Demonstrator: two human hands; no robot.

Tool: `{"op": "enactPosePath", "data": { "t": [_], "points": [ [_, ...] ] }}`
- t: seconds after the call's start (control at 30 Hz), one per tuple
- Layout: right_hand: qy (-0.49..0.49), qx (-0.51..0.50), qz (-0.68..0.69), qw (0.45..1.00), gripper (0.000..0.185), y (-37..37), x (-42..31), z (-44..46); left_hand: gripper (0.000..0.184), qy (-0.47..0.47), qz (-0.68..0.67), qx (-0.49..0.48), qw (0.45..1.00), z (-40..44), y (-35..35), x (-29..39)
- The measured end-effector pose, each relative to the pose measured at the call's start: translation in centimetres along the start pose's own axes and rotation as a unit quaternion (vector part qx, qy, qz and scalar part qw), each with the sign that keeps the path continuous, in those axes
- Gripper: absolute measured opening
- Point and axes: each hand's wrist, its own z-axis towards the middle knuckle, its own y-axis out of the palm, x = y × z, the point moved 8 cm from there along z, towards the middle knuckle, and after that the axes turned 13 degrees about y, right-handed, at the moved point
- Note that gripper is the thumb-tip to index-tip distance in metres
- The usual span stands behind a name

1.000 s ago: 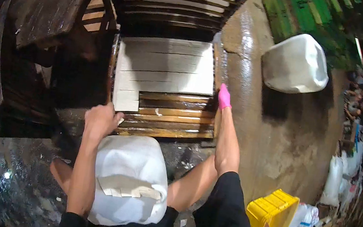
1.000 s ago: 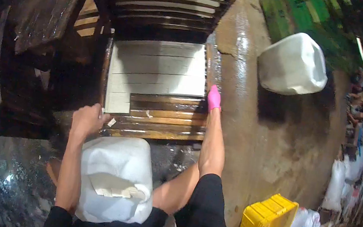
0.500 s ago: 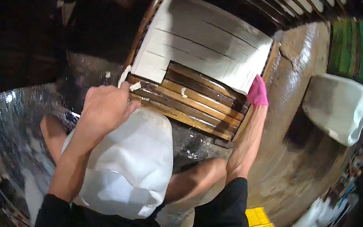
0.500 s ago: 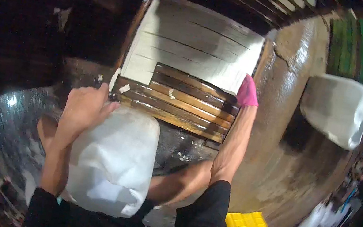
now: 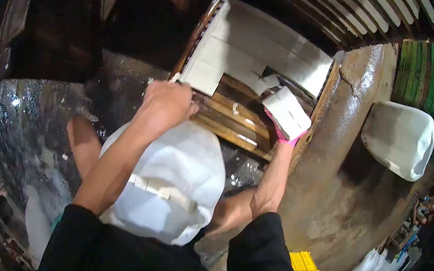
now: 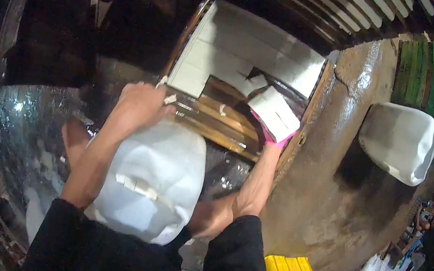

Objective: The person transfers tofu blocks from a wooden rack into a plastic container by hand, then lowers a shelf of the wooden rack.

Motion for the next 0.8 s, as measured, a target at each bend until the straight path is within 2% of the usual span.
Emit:
{"op": "enactPosePath", "data": {
  "t": [0.03, 0.07, 0.1, 0.17, 0.23, 0.27, 0.3, 0.4, 0.43, 0.47, 0.53, 0.6, 0.67, 0.77, 0.8],
  "points": [
    [-0.032, 0.01, 0.012, 0.999, 0.067, -2.8, -1.9, -1.5, 0.037, -0.001, -0.005, -0.001, 1.0, -0.1, 0.1, -0.2],
    [-0.026, -0.007, 0.035, 0.999, 0.06, -5.6, -4.1, -2.3, 0.037, 0.003, 0.009, -0.004, 1.0, -0.1, 0.2, -0.3],
    [-0.13, 0.029, -0.035, 0.99, 0.055, -10.7, -9.3, -4.1, 0.038, 0.01, 0.026, -0.011, 1.0, 0.2, 0.5, -0.4],
    [-0.077, -0.051, 0.082, 0.992, 0.055, -16.0, -12.6, -6.4, 0.04, 0.024, 0.045, -0.074, 0.996, 0.1, -0.1, 0.1],
    [0.047, -0.158, 0.249, 0.954, 0.055, -19.7, -14.7, -8.9, 0.052, 0.02, 0.032, -0.097, 0.995, 0.0, -0.3, -0.3],
    [0.122, -0.223, 0.337, 0.906, 0.055, -20.6, -15.5, -11.0, 0.053, 0.034, 0.045, -0.105, 0.993, 0.2, -0.1, -0.1],
    [0.202, -0.28, 0.431, 0.833, 0.055, -21.3, -16.4, -13.6, 0.055, 0.048, 0.058, -0.113, 0.991, -0.1, 0.1, 0.1],
    [0.391, -0.398, 0.615, 0.558, 0.055, -22.0, -19.1, -20.9, 0.056, 0.079, 0.05, -0.127, 0.987, -0.2, 0.8, 0.8],
    [0.414, -0.408, 0.663, 0.473, 0.055, -22.2, -20.6, -22.6, 0.056, 0.09, 0.044, -0.122, 0.987, -0.2, 0.1, 1.1],
    [0.443, -0.401, 0.714, 0.365, 0.056, -22.0, -21.7, -24.3, 0.056, 0.083, 0.044, -0.105, 0.99, -0.2, -0.1, 0.9],
    [0.476, -0.413, 0.722, 0.286, 0.056, -21.0, -23.6, -27.0, 0.056, 0.089, 0.05, -0.073, 0.992, -0.1, 0.1, 0.3],
    [0.498, -0.42, 0.722, 0.233, 0.057, -19.5, -25.2, -29.0, 0.055, 0.083, 0.03, -0.063, 0.994, 0.6, 0.7, -0.2],
    [0.504, -0.436, 0.717, 0.203, 0.058, -17.3, -26.8, -30.6, 0.056, 0.102, 0.046, -0.066, 0.992, 0.6, 0.9, -0.1],
    [0.438, -0.498, 0.72, 0.203, 0.063, -11.4, -28.6, -31.4, 0.056, 0.121, 0.061, -0.066, 0.989, 0.9, 1.4, -0.1],
    [0.459, -0.529, 0.679, 0.22, 0.064, -12.1, -29.9, -31.0, 0.056, 0.121, 0.058, -0.069, 0.989, 1.1, 1.5, -0.1]
  ]
}}
